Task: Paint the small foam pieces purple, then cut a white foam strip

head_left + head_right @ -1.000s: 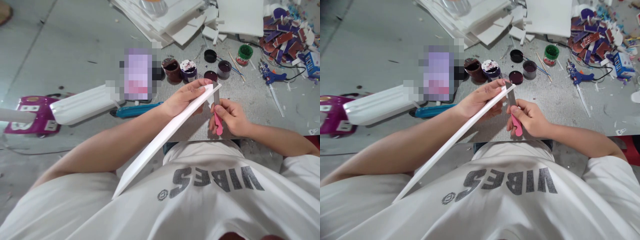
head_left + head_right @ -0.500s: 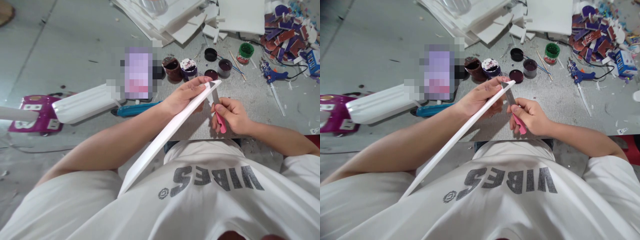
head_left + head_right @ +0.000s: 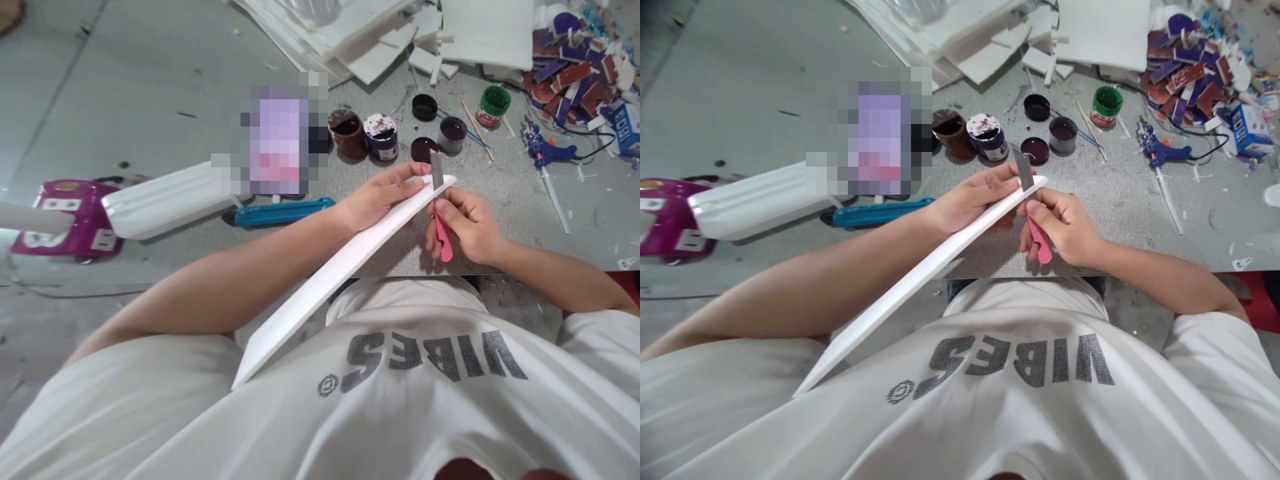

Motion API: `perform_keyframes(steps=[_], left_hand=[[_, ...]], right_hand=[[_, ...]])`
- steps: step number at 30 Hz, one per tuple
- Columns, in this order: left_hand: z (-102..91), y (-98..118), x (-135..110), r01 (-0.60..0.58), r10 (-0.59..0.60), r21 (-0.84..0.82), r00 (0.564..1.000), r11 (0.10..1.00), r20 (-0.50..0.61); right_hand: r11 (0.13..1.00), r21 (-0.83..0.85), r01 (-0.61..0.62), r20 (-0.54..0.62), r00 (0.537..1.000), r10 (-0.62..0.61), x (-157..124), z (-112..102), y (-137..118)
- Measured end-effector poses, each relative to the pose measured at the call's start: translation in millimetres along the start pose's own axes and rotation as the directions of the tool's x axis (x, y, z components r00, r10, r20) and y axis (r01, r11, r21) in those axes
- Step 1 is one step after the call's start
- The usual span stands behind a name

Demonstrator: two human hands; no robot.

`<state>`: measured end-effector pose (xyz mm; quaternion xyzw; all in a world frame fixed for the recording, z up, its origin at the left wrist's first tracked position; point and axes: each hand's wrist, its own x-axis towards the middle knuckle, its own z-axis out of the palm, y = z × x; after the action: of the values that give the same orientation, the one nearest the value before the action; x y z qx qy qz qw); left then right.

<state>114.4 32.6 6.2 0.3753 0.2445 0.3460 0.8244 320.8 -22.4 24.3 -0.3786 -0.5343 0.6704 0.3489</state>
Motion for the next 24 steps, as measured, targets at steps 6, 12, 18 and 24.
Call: perform_keyframes(steps=[6,12,18,24], left_hand=[[-0.7,-1.3,-1.0,0.019,-0.019,-0.008,1.000,1.000,0.001],[-3.9,0.3,2.4,-0.011,0.011,0.011,0.998,1.000,-0.068],[-3.4,4.2,6.6,-0.024,0.023,-0.011,0.992,1.000,-0.122],[-4.4,-0.3,4.9,0.011,-0.010,0.016,0.996,1.000,-0.084]], right_hand=[[1.000,0.011,0.000,0.046,0.999,0.000,-2.6,3.8,-0.7],[0.996,-0.023,-0.082,0.153,0.984,0.085,-8.8,9.3,2.7],[0.991,-0.051,-0.124,0.216,0.967,0.132,-11.9,11.6,3.3],[0.999,-0.013,-0.044,0.016,0.999,0.044,-3.3,4.4,1.0]])
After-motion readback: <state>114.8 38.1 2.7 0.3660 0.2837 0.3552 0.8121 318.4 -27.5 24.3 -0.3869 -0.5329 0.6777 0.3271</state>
